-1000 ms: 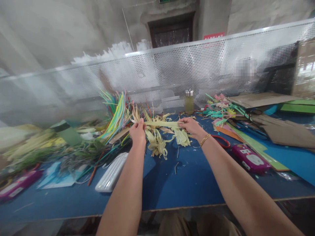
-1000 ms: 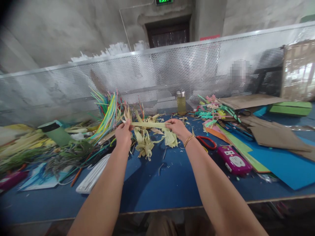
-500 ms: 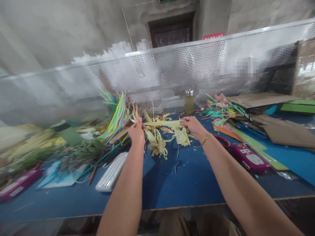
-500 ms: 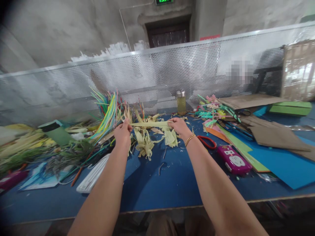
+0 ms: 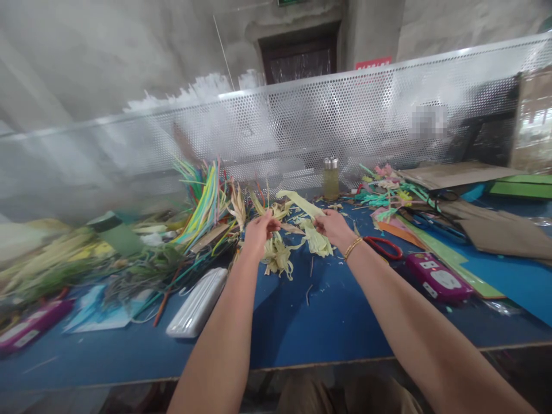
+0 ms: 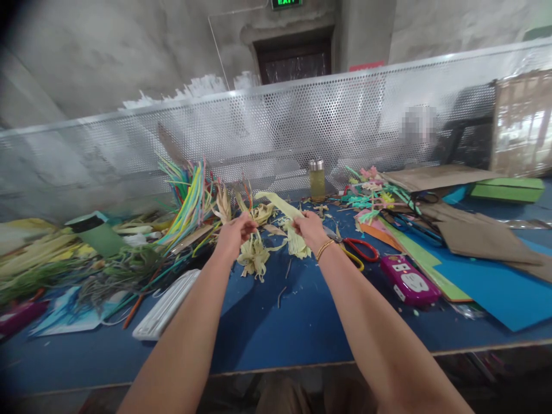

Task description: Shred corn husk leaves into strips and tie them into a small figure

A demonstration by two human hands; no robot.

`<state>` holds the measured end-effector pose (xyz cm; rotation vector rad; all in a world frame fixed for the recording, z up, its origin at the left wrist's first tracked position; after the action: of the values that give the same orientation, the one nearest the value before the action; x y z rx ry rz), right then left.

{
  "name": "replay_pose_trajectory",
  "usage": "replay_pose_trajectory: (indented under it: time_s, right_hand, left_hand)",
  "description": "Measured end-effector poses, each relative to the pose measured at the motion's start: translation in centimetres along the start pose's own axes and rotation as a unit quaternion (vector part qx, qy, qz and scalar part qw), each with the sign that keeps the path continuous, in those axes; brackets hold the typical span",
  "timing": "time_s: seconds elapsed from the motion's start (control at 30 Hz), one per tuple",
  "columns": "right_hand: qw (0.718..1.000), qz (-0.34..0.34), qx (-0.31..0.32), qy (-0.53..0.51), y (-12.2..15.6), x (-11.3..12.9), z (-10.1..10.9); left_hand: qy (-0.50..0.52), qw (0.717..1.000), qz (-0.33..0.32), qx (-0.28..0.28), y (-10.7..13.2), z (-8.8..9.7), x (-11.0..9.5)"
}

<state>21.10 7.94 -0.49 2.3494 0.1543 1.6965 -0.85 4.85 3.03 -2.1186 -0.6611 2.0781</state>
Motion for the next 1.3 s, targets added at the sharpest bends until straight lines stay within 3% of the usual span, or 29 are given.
replay_pose_trajectory:
  time_s: [0.07, 0.13, 0.33, 0.53, 0.63, 0.9, 1.07, 1.3]
  right_hand:
    - [1.000, 0.012, 0.022, 0.003, 0.6, -0.8, -1.5]
    - [0.998, 0.029, 0.040, 0.028, 1.3, -1.5, -2.8]
    - [0.976, 0.068, 0.084, 0.191, 2.9, -2.7, -5.4]
    - [0.956, 0.143, 0.093, 0.237, 3.0, -1.8, -5.3]
    - [0.954, 0.158, 0.097, 0.238, 2.9, -1.6, -5.1]
    - [0.937, 0.075, 0.213, 0.268, 4.0, -2.8, -6.4]
    - [0.915, 0.078, 0.252, 0.305, 4.9, -2.5, -6.9]
    - [0.874, 0.091, 0.274, 0.391, 5.0, -3.0, -7.0]
  left_hand:
    - [-0.006, 0.996, 0.023, 0.084, 0.8, -1.8, 0.4]
    - [0.000, 0.993, 0.034, 0.117, 1.2, -2.8, 0.7]
    - [0.025, 1.000, -0.014, 0.010, 0.3, -1.5, 1.4]
    - [-0.036, 0.994, -0.004, 0.105, 0.5, -2.1, 1.7]
    - [-0.029, 0.993, 0.007, 0.117, 0.8, -2.6, 1.6]
    - [0.101, 0.994, 0.007, 0.026, 0.3, -1.5, 0.9]
    - [0.109, 0.992, -0.022, -0.066, -0.2, 0.4, 0.2]
    - [0.112, 0.983, -0.037, -0.143, -0.7, 2.4, -0.3]
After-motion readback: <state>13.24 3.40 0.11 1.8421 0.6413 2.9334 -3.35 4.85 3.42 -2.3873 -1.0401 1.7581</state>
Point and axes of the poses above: each hand's wrist, its own y-axis away from the middle knuckle, its own z-axis out of the back of the hand, x = y × z, the point moved 6 cm from there along -y, towards the middle knuckle, and after that the axes turned 12 degrees about -z, right-handed, at the moved point
